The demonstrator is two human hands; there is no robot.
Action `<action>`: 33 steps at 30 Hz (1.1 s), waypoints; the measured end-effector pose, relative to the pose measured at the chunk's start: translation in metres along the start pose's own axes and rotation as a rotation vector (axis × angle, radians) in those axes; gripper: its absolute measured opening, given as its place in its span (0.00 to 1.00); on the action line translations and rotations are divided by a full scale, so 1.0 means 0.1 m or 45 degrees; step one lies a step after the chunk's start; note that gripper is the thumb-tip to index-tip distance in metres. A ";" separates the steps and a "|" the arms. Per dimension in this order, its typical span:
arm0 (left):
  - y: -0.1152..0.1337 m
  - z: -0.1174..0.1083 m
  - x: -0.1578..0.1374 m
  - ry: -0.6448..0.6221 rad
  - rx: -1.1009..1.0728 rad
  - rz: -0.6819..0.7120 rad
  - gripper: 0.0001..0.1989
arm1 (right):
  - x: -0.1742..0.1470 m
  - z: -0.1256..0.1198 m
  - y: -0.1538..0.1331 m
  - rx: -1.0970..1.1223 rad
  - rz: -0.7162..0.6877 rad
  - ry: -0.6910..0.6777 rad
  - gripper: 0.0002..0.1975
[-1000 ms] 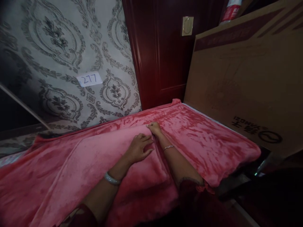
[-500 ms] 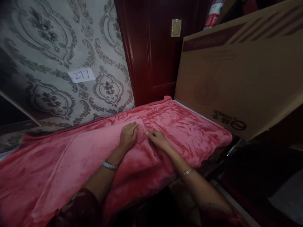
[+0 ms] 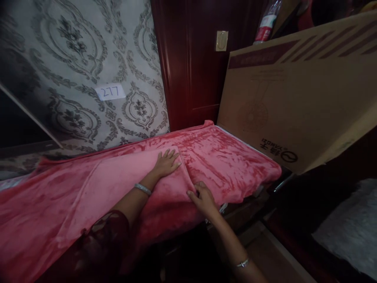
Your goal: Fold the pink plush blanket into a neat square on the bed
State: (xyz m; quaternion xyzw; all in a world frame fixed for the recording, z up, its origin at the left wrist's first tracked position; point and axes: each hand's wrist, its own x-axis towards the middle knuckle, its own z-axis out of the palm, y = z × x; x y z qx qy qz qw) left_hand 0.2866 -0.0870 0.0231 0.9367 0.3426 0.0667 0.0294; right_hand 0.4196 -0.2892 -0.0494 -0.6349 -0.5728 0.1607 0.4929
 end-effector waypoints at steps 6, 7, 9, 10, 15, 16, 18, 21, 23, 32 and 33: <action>-0.09 -0.35 -0.14 -0.109 -0.125 -0.035 0.32 | 0.09 -0.23 -0.09 -0.013 0.027 0.003 0.15; -0.14 -0.42 -0.23 -0.093 -0.116 -0.043 0.32 | 0.12 -0.28 -0.13 -0.027 0.002 0.080 0.17; -0.26 -0.56 -0.45 -0.078 -0.063 -0.073 0.32 | 0.19 -0.32 -0.26 -0.088 -0.108 0.194 0.23; -0.33 -0.62 -0.58 -0.083 -0.028 -0.100 0.32 | 0.25 -0.31 -0.35 -0.128 -0.187 0.195 0.26; -0.77 -0.85 -1.34 -0.058 0.166 -0.367 0.33 | 0.66 0.04 -0.80 -0.356 -0.415 -0.081 0.36; -0.85 -0.87 -1.48 -0.043 0.204 -0.439 0.33 | 0.74 0.14 -0.86 -0.416 -0.394 -0.127 0.37; -1.02 -0.85 -1.75 -0.013 0.263 -0.582 0.34 | 0.83 0.32 -0.90 -0.551 -0.313 -0.207 0.39; -1.23 -0.65 -2.05 0.000 0.255 -0.762 0.36 | 0.81 0.49 -0.76 -0.749 -0.134 -0.351 0.39; -1.35 -0.46 -2.17 0.002 0.174 -0.822 0.36 | 0.73 0.54 -0.59 -0.840 -0.058 -0.424 0.38; -1.53 -0.19 -2.27 0.123 -0.003 -0.773 0.36 | 0.62 0.57 -0.31 -0.980 -0.132 -0.400 0.37; -1.53 -0.20 -2.27 0.120 -0.014 -0.776 0.36 | 0.63 0.57 -0.31 -0.982 -0.141 -0.397 0.37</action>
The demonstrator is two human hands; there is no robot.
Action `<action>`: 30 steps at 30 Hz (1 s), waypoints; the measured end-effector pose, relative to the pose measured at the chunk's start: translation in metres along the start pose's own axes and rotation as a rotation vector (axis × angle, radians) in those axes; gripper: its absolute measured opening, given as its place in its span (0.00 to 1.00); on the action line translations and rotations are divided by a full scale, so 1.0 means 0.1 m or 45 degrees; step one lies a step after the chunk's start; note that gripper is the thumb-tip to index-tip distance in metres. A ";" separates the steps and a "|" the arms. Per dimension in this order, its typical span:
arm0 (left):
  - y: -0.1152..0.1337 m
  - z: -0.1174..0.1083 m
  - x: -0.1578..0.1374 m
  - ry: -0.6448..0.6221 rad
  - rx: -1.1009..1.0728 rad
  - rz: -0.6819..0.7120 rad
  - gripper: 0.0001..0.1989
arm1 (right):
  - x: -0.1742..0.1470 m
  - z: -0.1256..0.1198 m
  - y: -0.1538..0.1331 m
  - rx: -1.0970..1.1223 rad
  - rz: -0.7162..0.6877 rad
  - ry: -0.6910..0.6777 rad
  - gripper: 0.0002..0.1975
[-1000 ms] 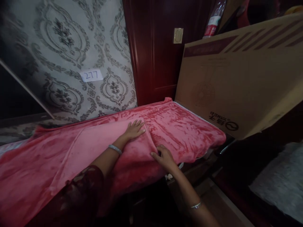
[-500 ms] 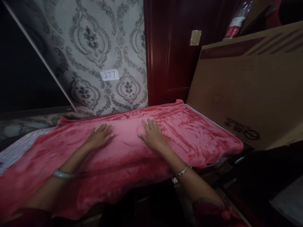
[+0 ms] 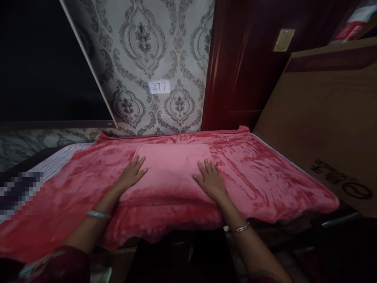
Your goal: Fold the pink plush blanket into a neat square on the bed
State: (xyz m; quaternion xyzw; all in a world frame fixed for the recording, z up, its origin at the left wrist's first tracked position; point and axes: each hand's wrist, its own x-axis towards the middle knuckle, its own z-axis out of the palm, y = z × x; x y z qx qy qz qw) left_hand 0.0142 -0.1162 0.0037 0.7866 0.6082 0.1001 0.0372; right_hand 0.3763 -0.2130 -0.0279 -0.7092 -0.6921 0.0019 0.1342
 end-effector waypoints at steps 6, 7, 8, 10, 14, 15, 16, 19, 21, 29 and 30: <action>0.04 -0.17 -0.08 -0.061 0.011 0.000 0.35 | 0.02 -0.07 0.04 0.005 0.011 -0.017 0.35; 0.07 -0.22 -0.13 -0.060 0.043 -0.019 0.34 | 0.01 -0.11 0.03 0.002 0.014 -0.023 0.34; 0.10 -0.28 -0.21 -0.042 0.080 -0.018 0.33 | -0.02 -0.15 0.01 -0.004 0.007 -0.009 0.33; 0.20 -0.36 -0.40 0.037 0.138 0.095 0.31 | -0.11 -0.24 -0.05 -0.018 -0.077 0.083 0.32; 0.36 -0.30 -0.84 0.123 0.167 0.570 0.31 | -0.43 -0.29 -0.22 -0.050 -0.487 0.220 0.32; 0.37 -0.23 -0.93 0.124 0.173 0.635 0.32 | -0.50 -0.27 -0.24 -0.060 -0.562 0.198 0.32; 0.37 -0.15 -1.00 0.125 0.181 0.665 0.33 | -0.57 -0.23 -0.26 -0.071 -0.608 0.170 0.32; 0.34 0.05 -1.10 0.130 0.206 0.651 0.33 | -0.69 -0.10 -0.23 -0.092 -0.643 0.133 0.33; 0.32 0.12 -1.11 0.139 0.215 0.638 0.33 | -0.70 -0.03 -0.20 -0.098 -0.638 0.163 0.34; 0.30 0.13 -1.10 0.186 0.216 0.644 0.34 | -0.70 0.05 -0.18 -0.117 -0.638 0.288 0.34; 0.29 0.13 -1.11 0.191 0.222 0.637 0.34 | -0.70 0.06 -0.17 -0.115 -0.649 0.305 0.35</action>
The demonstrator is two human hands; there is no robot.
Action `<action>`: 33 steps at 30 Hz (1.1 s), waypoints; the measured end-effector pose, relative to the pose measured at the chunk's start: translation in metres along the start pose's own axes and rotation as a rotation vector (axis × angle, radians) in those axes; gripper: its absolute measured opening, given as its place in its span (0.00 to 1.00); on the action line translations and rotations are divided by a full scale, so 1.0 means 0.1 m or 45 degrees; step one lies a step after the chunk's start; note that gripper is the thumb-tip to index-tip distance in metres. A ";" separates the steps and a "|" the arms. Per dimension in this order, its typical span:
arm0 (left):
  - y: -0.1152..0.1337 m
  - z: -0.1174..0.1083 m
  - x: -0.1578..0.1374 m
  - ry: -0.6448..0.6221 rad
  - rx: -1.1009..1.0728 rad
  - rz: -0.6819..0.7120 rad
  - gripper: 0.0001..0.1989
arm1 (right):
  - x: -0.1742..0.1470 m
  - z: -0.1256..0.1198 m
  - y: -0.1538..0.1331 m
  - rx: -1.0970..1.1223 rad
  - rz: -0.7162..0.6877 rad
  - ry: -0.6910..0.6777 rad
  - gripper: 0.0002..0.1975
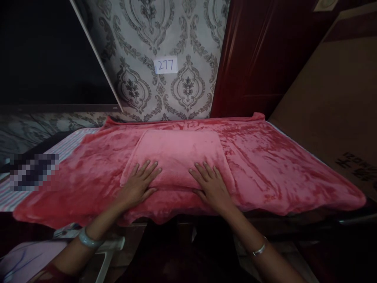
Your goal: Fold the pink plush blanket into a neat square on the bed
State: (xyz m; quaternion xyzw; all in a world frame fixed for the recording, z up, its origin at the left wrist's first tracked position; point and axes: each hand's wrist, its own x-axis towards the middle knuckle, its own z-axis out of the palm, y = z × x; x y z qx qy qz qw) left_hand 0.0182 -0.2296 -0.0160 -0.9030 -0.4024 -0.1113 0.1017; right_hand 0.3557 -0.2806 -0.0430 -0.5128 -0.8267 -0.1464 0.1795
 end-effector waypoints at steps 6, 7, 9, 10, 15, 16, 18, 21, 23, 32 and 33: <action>-0.07 -0.02 -0.20 0.077 0.062 -0.212 0.36 | -0.06 0.08 0.00 0.008 0.006 0.082 0.33; -0.09 -0.02 -0.24 0.083 0.060 -0.245 0.36 | -0.06 0.09 0.00 0.018 0.015 0.075 0.32; -0.12 -0.02 -0.32 0.087 0.050 -0.286 0.35 | -0.08 0.08 0.01 0.051 0.033 0.030 0.32; -0.13 -0.02 -0.34 0.092 0.045 -0.295 0.34 | -0.07 0.06 0.02 0.075 0.038 -0.011 0.32; -0.07 -0.12 -0.31 0.173 0.033 -0.220 0.33 | 0.24 -0.18 0.08 0.196 0.008 -0.199 0.29; -0.03 -0.15 -0.28 0.188 0.027 -0.180 0.33 | 0.38 -0.24 0.07 0.216 -0.026 -0.214 0.28; 0.09 -0.18 -0.20 0.200 0.007 -0.109 0.34 | 0.72 -0.30 -0.01 0.265 -0.127 -0.263 0.28; 0.33 -0.14 -0.10 0.185 -0.041 -0.055 0.38 | 1.25 -0.24 -0.16 0.353 -0.293 -0.414 0.27; 0.49 -0.05 -0.06 0.188 -0.054 -0.061 0.41 | 1.55 -0.10 -0.21 0.390 -0.387 -0.497 0.28; 0.66 0.18 -0.11 0.258 0.008 -0.115 0.43 | 2.33 0.41 0.36 0.269 -0.326 -0.485 0.33; 0.65 0.18 -0.11 0.259 0.015 -0.106 0.43 | 2.38 0.45 0.43 0.258 -0.224 -0.485 0.33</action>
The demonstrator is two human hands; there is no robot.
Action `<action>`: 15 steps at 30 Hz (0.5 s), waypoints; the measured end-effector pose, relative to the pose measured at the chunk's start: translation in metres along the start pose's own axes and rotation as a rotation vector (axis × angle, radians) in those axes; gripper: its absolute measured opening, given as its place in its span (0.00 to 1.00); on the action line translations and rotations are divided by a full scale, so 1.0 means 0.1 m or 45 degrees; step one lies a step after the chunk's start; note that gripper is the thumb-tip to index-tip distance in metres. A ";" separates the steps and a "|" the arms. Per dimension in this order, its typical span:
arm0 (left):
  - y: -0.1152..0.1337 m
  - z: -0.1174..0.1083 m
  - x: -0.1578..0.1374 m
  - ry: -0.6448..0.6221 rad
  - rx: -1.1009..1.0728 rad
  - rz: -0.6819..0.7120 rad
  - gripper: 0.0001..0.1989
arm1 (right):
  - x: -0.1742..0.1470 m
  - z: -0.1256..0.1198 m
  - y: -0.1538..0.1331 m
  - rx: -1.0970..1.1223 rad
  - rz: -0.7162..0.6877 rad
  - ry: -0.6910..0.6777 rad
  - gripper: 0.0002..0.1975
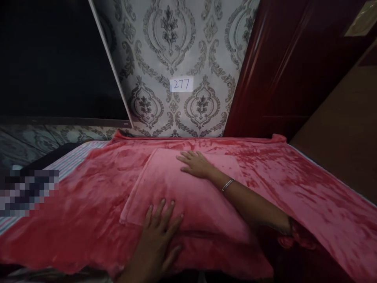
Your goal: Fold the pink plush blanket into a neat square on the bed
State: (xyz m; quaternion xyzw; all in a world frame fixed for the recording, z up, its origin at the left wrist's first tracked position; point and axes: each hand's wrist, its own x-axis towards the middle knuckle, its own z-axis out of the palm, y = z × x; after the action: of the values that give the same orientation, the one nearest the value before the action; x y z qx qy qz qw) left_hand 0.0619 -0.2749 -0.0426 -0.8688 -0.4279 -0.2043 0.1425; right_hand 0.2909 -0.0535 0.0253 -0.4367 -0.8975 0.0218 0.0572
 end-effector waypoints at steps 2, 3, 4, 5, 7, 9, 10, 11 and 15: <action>-0.03 0.00 0.00 0.000 0.003 0.019 0.44 | 0.05 0.05 0.12 0.027 0.146 0.017 0.32; -0.03 0.01 0.00 -0.006 -0.002 0.032 0.45 | 0.07 0.09 0.16 0.036 0.178 0.028 0.32; -0.03 0.02 -0.01 -0.019 -0.012 0.044 0.45 | 0.07 0.12 0.17 0.038 0.184 0.039 0.32; -0.03 0.03 -0.01 -0.033 -0.021 0.044 0.45 | 0.07 0.16 0.18 0.034 0.176 0.050 0.32; 0.00 0.05 -0.01 -0.048 -0.036 0.003 0.45 | 0.07 0.21 0.19 0.021 0.162 0.065 0.32; 0.02 0.05 -0.02 -0.045 -0.042 -0.046 0.44 | 0.06 0.21 0.19 0.020 0.164 0.068 0.32; 0.02 0.04 -0.02 -0.042 -0.048 -0.045 0.44 | 0.06 0.20 0.20 0.023 0.167 0.058 0.32; 0.01 0.01 -0.02 -0.047 -0.053 -0.025 0.45 | 0.06 0.17 0.20 0.024 0.176 0.035 0.32; -0.12 -0.16 -0.02 0.021 -0.031 0.018 0.43 | 0.10 0.00 0.02 0.002 0.197 -0.047 0.33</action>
State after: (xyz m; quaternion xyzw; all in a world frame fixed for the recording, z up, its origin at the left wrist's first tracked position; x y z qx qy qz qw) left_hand 0.0469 -0.2757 -0.0289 -0.8717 -0.4181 -0.2158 0.1369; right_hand 0.2867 -0.0446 0.0256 -0.5043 -0.8620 0.0349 0.0390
